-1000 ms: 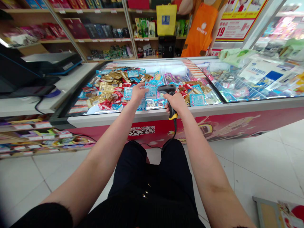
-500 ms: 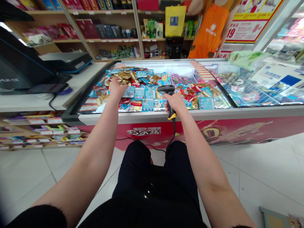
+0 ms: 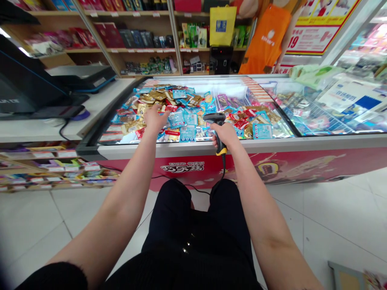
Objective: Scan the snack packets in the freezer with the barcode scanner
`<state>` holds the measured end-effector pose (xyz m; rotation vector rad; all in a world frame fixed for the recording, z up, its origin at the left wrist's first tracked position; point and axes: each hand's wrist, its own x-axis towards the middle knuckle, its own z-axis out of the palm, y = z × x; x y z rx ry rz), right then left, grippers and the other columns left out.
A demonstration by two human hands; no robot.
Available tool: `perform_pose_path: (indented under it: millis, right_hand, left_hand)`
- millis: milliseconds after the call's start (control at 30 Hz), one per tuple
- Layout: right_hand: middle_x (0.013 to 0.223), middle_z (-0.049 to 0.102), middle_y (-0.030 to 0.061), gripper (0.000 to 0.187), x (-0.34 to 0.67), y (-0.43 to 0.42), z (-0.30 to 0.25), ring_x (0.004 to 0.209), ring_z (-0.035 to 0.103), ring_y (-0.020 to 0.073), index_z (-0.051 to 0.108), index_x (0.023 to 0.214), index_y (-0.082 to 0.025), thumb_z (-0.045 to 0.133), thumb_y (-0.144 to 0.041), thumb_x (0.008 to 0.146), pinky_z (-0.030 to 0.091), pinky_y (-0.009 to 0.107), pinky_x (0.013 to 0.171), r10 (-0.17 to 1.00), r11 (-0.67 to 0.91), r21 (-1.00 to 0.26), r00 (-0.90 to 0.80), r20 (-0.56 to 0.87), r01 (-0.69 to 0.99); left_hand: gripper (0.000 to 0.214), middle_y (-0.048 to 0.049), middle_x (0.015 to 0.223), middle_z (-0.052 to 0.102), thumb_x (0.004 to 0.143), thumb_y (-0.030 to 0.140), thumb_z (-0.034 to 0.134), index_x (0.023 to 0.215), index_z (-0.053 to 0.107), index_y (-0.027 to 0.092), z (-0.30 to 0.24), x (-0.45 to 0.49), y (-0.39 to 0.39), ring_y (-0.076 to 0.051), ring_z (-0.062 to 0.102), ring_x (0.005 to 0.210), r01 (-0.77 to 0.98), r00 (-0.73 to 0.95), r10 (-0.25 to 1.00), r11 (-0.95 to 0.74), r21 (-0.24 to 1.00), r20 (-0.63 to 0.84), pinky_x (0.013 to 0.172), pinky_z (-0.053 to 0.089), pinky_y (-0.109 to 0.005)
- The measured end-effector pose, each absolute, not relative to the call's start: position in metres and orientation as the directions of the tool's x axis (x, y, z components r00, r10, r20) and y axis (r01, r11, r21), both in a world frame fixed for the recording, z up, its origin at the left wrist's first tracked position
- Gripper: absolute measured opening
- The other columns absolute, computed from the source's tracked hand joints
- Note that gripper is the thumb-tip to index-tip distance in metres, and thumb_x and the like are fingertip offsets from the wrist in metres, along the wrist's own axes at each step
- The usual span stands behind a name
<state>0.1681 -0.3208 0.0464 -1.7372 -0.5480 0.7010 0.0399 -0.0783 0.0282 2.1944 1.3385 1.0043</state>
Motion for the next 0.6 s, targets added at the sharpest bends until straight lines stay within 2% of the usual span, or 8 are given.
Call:
perform_pose_path:
  millis: [167, 300, 467, 600]
  right_hand:
    - [0.046, 0.058, 0.0028, 0.018, 0.181, -0.337, 0.042, 0.034, 0.055, 0.0157, 0.054, 0.065, -0.017, 0.059, -0.027, 0.079, 0.047, 0.025, 0.032, 0.641, -0.239, -0.971, 0.749, -0.169, -0.014]
    - [0.046, 0.058, 0.0038, 0.021, 0.192, -0.353, 0.042, 0.034, 0.055, 0.0164, 0.055, 0.062, -0.015, 0.060, -0.027, 0.079, 0.047, 0.027, 0.033, 0.597, -0.245, -0.968, 0.780, -0.189, -0.047]
    - [0.045, 0.058, 0.0033, 0.020, 0.203, -0.374, 0.046, 0.033, 0.054, 0.0158, 0.054, 0.063, -0.016, 0.060, -0.025, 0.080, 0.046, 0.025, 0.032, 0.538, -0.245, -0.967, 0.820, -0.196, -0.071]
    - [0.044, 0.057, 0.0036, 0.021, 0.211, -0.390, 0.044, 0.032, 0.054, 0.0156, 0.054, 0.063, -0.015, 0.061, -0.025, 0.080, 0.046, 0.025, 0.032, 0.490, -0.251, -0.966, 0.851, -0.187, -0.068]
  left_hand:
    - [0.035, -0.0140, 0.132, 0.054, 0.081, 0.033, 0.061, 0.115, 0.063, 0.024, 0.030, 0.059, -0.100, -0.036, 0.041, 0.129, 0.525, 0.289, 0.839, -0.541, 0.656, 0.460, 0.112, 0.020, -0.050]
    - [0.031, -0.0108, 0.129, 0.056, 0.082, 0.030, 0.060, 0.112, 0.063, 0.025, 0.034, 0.079, -0.116, -0.032, 0.043, 0.128, 0.452, 0.320, 0.807, -0.590, 0.669, 0.496, 0.113, 0.023, -0.045]
    - [0.027, -0.0101, 0.115, 0.066, 0.084, 0.029, 0.057, 0.108, 0.066, 0.019, 0.035, 0.115, -0.147, -0.027, 0.055, 0.115, 0.299, 0.551, 0.671, -0.714, 0.633, 0.496, 0.105, 0.035, -0.039]
    - [0.030, -0.0100, 0.115, 0.068, 0.088, 0.034, 0.053, 0.109, 0.068, 0.018, 0.028, 0.147, -0.186, -0.024, 0.059, 0.111, 0.323, 0.716, 0.579, -0.770, 0.550, 0.390, 0.100, 0.040, -0.035]
